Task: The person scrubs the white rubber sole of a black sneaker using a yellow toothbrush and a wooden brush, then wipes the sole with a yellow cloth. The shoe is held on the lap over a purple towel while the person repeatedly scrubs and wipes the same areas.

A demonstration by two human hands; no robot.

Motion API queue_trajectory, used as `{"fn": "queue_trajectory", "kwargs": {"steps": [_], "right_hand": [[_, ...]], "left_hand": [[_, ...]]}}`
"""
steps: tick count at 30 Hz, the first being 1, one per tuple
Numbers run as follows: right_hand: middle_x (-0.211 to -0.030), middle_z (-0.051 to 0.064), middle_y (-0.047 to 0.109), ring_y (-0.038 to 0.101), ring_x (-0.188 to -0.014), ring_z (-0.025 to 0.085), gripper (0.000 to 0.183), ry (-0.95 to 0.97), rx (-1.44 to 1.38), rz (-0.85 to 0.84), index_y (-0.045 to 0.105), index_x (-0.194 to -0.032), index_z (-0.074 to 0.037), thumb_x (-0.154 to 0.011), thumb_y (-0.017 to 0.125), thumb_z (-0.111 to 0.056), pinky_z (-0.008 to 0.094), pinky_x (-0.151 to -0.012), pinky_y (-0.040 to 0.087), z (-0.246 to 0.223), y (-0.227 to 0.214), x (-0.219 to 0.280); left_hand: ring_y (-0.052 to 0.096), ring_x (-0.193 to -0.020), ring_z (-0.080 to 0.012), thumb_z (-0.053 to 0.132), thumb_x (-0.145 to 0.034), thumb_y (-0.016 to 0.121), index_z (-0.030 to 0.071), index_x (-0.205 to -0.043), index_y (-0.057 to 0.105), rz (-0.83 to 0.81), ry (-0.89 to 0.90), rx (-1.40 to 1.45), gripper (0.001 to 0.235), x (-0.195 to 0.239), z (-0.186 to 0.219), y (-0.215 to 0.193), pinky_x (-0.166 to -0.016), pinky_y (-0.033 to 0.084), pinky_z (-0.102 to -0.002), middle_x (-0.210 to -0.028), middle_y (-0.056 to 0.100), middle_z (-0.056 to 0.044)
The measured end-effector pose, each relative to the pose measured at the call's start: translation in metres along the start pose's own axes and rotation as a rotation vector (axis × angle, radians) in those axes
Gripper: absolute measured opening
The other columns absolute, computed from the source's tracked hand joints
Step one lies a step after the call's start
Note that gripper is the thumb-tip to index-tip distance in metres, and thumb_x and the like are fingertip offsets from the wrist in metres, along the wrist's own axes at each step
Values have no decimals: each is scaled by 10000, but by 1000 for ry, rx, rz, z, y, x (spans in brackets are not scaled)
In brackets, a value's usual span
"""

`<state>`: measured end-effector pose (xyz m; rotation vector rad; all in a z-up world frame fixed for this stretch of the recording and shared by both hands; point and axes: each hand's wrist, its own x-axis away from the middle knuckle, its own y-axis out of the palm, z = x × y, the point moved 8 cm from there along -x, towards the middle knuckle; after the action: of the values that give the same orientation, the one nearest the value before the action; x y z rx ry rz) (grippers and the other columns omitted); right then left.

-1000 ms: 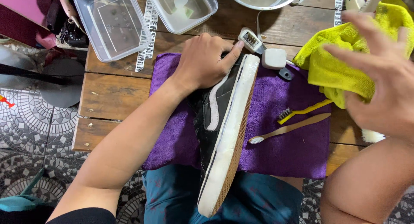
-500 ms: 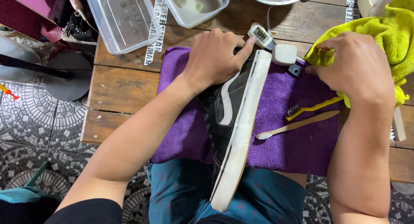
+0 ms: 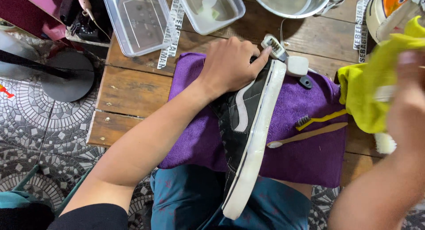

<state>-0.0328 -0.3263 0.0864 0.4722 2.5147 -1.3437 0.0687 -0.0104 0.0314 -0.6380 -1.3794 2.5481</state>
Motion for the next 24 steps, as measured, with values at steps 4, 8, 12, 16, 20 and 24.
{"fn": "queue_trajectory", "kwargs": {"steps": [4, 8, 12, 16, 20, 24], "right_hand": [[-1082, 214, 785, 706, -932, 303, 109, -439, 1, -97, 854, -1201, 154, -1245, 826, 58, 417, -803, 506, -109, 48, -1], [-1255, 220, 830, 778, -1157, 357, 50, -583, -54, -208, 805, -1103, 124, -1135, 768, 133, 467, -1039, 576, -143, 87, -3], [-1043, 84, 812, 728, -911, 200, 89, -367, -42, -249, 806, -1174, 22, -1191, 726, -16, 372, -856, 502, -127, 98, -5], [-1110, 99, 836, 584, -769, 157, 361, -317, -81, -373, 852, -1416, 6, -1119, 653, 49, 309, -709, 443, -137, 98, 2], [-1352, 229, 821, 778, -1240, 286, 344, -377, -108, -418, 806, -1437, 99, -1132, 649, 98, 361, -1032, 565, -149, 95, 5], [-1005, 103, 767, 519, -692, 174, 282, -398, 3, -254, 882, -1362, 48, -1211, 645, 74, 349, -719, 436, -114, 97, -4]], "left_hand": [[727, -700, -535, 554, -1085, 513, 177, -661, 818, 36, 4, 5, 644, 1, -2, 2, -551, 469, -663, -674, 744, -216], [730, -710, -552, 558, -1073, 539, 168, -675, 835, 66, 9, 1, 631, 2, 0, 0, -565, 480, -672, -684, 754, -236], [720, -702, -559, 575, -1067, 520, 150, -654, 808, 85, -17, 0, 659, 1, -2, 0, -564, 462, -678, -676, 742, -235], [749, -729, -545, 583, -1041, 531, 186, -749, 898, 132, -13, -15, 615, 1, -3, 4, -584, 502, -687, -718, 780, -236], [749, -704, -541, 582, -1053, 539, 156, -679, 854, 111, -4, -2, 649, 0, -4, 6, -559, 493, -678, -690, 771, -230], [737, -695, -557, 573, -1052, 556, 171, -699, 869, 143, 13, -2, 619, 0, -3, 2, -541, 483, -684, -685, 762, -243]]}}
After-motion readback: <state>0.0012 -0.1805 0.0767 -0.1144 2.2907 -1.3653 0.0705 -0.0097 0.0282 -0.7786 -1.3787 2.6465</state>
